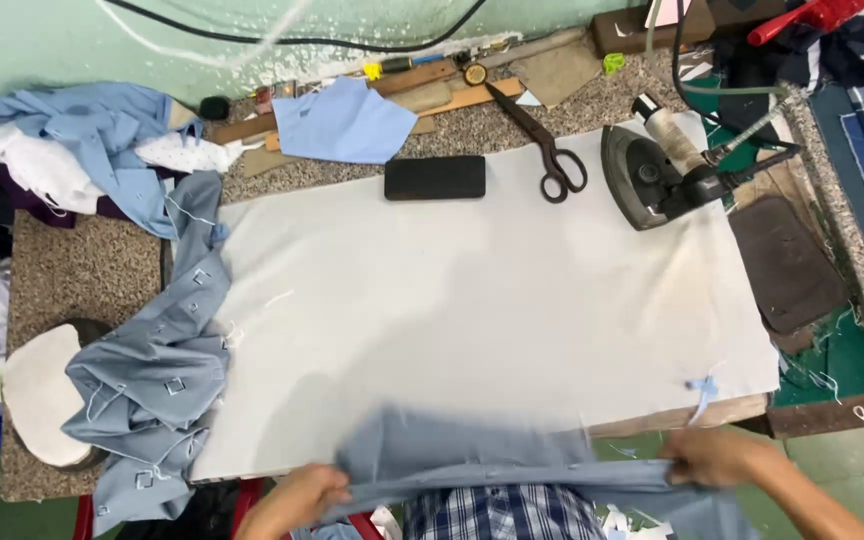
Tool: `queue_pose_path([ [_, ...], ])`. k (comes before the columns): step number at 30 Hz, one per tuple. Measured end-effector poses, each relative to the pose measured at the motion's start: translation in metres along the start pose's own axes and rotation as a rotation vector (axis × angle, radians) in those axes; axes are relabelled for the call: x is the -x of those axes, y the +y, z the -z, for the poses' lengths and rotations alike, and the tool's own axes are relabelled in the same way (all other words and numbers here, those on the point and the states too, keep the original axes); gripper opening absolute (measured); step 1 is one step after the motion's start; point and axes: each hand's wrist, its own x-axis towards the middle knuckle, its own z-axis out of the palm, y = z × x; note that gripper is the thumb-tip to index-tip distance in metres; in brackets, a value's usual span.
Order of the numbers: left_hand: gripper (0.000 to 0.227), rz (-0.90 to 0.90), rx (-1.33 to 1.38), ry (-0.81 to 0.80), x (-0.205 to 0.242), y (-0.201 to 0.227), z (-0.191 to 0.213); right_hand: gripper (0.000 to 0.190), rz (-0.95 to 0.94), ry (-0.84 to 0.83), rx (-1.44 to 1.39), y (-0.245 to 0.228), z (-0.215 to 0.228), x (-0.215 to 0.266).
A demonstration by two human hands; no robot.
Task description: The person cuts a light blue patterned fabric using shears on a white work surface. After cutting, the person folds the fabric and irons it with a steam iron.
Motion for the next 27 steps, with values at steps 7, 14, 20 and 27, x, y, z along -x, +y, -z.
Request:
queue_pose_path([
  [7,0.019,-0.272,0.481,0.496,0.073,-0.002,0.104,0.031,0.156,0.432,-0.412,0.036,0.077,0.054],
  [14,0.015,-0.031,0.158,0.988,-0.065,-0.035,0.182,0.025,0.278,1.366,-0.204,0.041,0.135,-0.103],
  [20,0.051,0.015,-0.075,1.415,-0.08,0.043,0.141,0.02,0.344,2.157,0.241,-0.021,0.191,-0.045],
  [27,0.055,-0.027,-0.233,1.467,-0.104,0.127,0.064,0.061,-0.056,2.143,0.506,-0.013,0.325,-0.076],
])
